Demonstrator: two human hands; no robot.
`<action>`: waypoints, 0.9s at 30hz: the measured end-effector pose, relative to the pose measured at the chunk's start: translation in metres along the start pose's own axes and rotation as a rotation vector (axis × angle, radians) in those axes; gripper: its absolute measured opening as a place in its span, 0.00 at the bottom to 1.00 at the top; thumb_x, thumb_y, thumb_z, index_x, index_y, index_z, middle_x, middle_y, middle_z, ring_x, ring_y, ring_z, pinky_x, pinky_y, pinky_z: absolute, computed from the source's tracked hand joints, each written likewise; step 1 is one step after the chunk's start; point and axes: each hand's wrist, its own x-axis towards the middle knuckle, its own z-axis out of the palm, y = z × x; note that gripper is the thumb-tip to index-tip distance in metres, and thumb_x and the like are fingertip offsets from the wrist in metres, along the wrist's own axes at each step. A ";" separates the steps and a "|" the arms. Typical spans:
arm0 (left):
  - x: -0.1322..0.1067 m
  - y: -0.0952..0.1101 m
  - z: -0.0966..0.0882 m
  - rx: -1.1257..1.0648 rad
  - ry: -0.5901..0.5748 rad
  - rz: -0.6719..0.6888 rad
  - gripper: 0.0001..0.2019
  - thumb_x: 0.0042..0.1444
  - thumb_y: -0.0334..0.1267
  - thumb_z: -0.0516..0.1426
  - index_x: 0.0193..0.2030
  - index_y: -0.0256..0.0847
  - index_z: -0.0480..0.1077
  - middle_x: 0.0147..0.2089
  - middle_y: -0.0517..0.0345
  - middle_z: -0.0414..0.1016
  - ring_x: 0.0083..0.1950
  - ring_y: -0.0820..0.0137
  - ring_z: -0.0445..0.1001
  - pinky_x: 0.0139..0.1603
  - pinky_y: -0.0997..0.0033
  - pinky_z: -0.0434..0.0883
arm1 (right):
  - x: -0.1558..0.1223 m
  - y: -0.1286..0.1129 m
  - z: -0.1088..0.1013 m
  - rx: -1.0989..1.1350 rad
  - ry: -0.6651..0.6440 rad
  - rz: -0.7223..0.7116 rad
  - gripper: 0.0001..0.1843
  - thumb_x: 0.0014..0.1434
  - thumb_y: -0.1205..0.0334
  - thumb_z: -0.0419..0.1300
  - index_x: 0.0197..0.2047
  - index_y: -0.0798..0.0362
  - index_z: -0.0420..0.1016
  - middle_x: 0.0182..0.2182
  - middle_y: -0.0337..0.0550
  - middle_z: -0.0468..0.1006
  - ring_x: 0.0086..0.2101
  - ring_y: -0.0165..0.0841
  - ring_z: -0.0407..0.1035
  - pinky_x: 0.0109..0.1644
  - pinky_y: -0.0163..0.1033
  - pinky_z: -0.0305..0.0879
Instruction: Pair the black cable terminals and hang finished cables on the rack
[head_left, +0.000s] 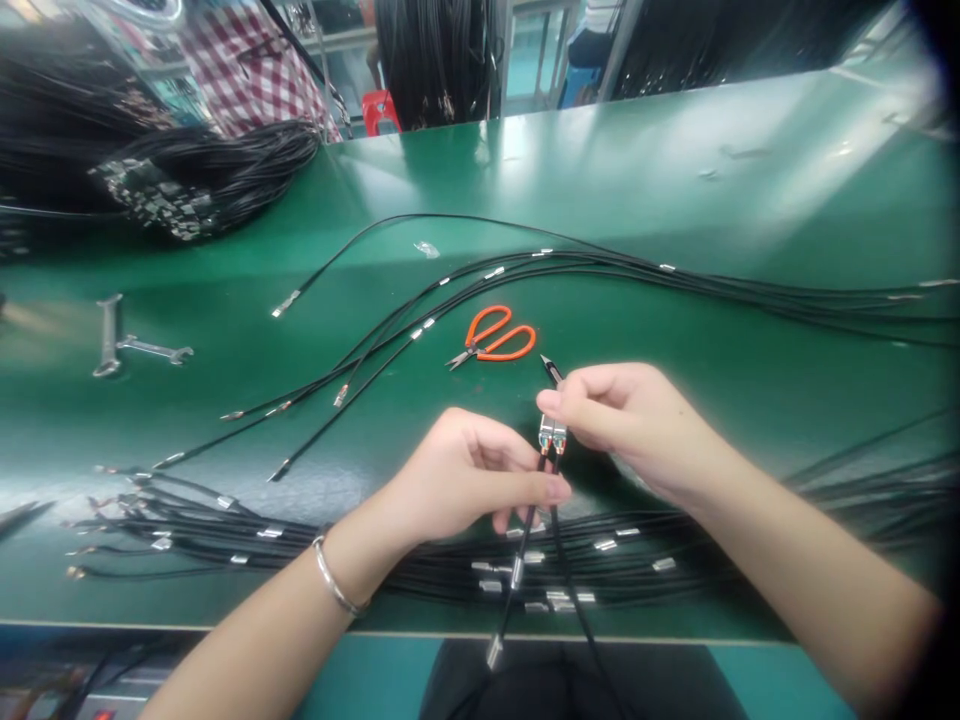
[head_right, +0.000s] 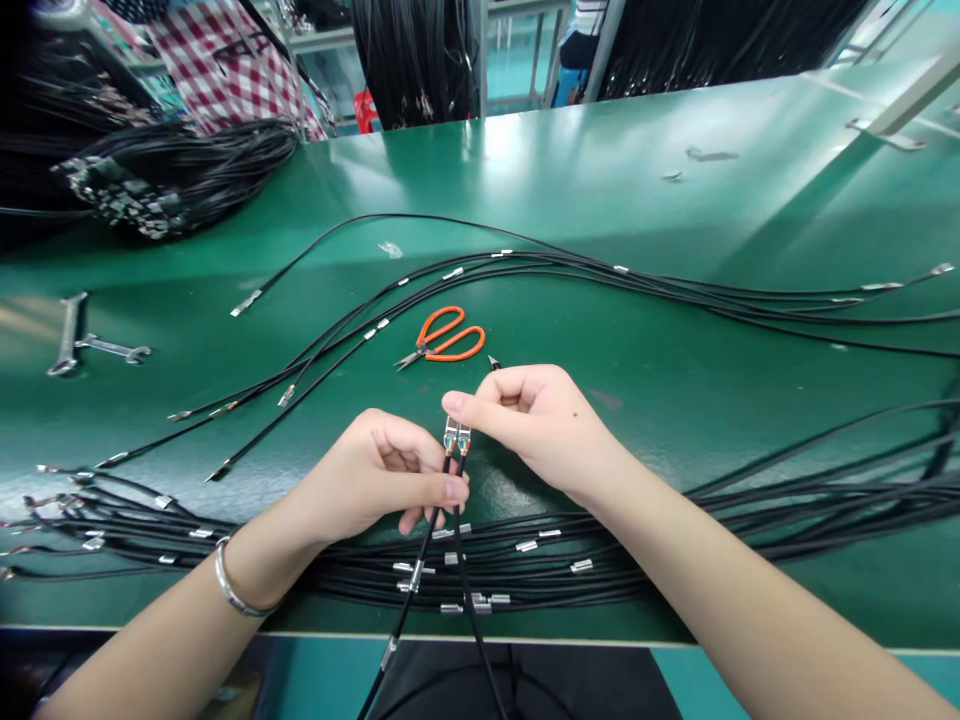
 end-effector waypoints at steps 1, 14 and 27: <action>0.000 0.000 0.000 0.003 0.003 -0.002 0.09 0.49 0.38 0.69 0.26 0.34 0.78 0.25 0.54 0.76 0.19 0.78 0.68 0.18 0.81 0.66 | 0.000 0.000 0.000 -0.002 -0.003 0.001 0.30 0.48 0.41 0.70 0.15 0.54 0.63 0.14 0.34 0.55 0.18 0.22 0.47 0.21 0.33 0.41; -0.001 0.002 0.000 0.003 0.031 -0.003 0.09 0.49 0.39 0.69 0.27 0.34 0.79 0.24 0.54 0.76 0.19 0.78 0.67 0.17 0.82 0.64 | 0.003 0.018 -0.006 0.060 -0.122 0.154 0.30 0.54 0.42 0.66 0.18 0.54 0.59 0.13 0.31 0.52 0.17 0.20 0.42 0.20 0.32 0.36; -0.003 0.009 -0.002 -0.006 0.098 0.101 0.11 0.46 0.39 0.70 0.23 0.33 0.77 0.22 0.55 0.75 0.18 0.79 0.66 0.17 0.82 0.62 | -0.001 0.013 -0.008 0.009 -0.332 0.191 0.38 0.58 0.28 0.50 0.27 0.59 0.73 0.12 0.32 0.60 0.14 0.20 0.49 0.17 0.28 0.42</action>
